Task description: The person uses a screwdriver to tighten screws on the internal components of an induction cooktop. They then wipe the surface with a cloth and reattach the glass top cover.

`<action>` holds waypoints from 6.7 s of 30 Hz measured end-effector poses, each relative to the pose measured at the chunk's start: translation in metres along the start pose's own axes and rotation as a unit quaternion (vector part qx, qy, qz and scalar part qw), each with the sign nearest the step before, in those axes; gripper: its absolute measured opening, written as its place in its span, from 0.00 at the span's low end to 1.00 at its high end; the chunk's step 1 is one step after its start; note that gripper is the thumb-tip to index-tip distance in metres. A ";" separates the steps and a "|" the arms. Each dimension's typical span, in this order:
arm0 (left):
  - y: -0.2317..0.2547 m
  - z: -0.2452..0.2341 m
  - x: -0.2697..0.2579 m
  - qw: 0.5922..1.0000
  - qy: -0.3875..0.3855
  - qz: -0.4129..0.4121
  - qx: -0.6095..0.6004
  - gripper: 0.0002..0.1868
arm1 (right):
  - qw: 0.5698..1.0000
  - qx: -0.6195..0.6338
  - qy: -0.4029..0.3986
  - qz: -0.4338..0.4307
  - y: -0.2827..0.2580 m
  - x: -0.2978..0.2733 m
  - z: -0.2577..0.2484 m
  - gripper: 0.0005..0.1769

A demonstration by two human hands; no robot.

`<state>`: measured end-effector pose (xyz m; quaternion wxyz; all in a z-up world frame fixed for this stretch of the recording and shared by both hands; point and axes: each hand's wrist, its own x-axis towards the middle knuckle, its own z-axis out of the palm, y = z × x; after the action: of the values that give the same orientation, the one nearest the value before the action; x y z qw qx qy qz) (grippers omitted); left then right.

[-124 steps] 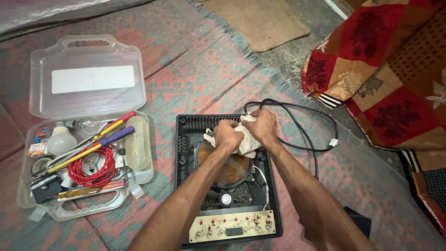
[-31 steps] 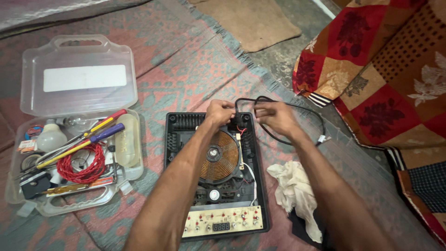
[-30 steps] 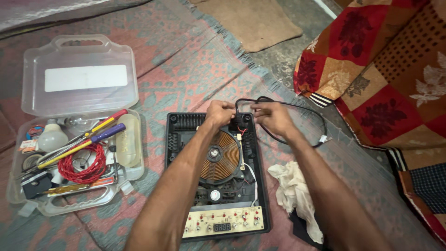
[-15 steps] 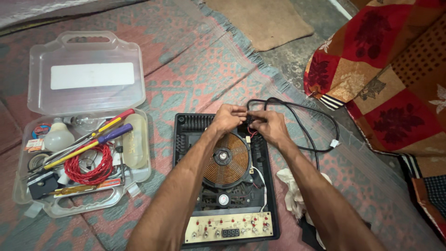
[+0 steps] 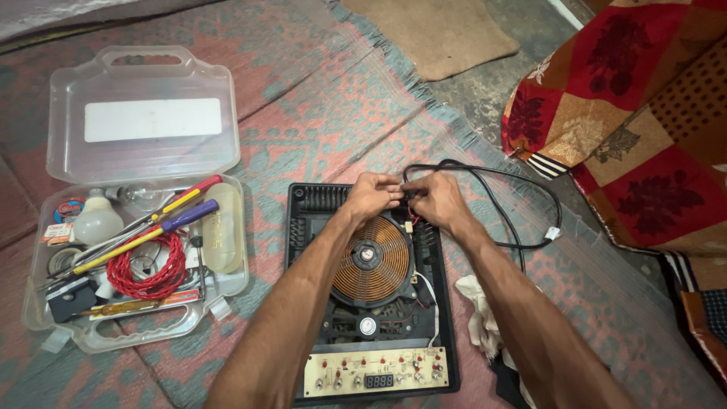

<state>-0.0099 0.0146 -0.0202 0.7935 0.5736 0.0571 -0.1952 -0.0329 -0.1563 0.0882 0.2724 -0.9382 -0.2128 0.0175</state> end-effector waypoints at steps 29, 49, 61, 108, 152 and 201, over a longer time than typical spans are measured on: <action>0.022 0.015 -0.024 0.961 0.134 0.012 0.243 0.21 | 1.000 -0.027 -0.010 0.006 -0.003 0.003 0.008 0.21; 0.028 0.030 -0.037 0.928 0.229 0.051 0.288 0.23 | 0.970 0.159 -0.013 0.185 0.040 0.005 0.019 0.25; 0.036 0.043 -0.044 0.899 0.276 0.043 0.337 0.20 | 0.990 0.061 -0.043 0.121 0.018 0.007 0.013 0.22; 0.018 0.028 -0.059 0.924 0.129 0.185 0.308 0.23 | 0.987 0.078 0.060 0.129 0.026 -0.020 0.034 0.35; 0.000 -0.064 -0.244 0.972 0.060 0.042 0.225 0.14 | 0.945 -0.070 -0.287 -0.139 -0.137 -0.228 0.017 0.42; 0.012 -0.085 -0.272 0.911 -0.076 -0.162 0.371 0.08 | 0.949 -0.078 -0.253 -0.169 -0.145 -0.220 0.034 0.32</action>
<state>-0.2437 0.1638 0.0478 0.4833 0.7928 0.0122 -0.3711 -0.2943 -0.1183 0.1164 0.1348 -0.8714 -0.4312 0.1910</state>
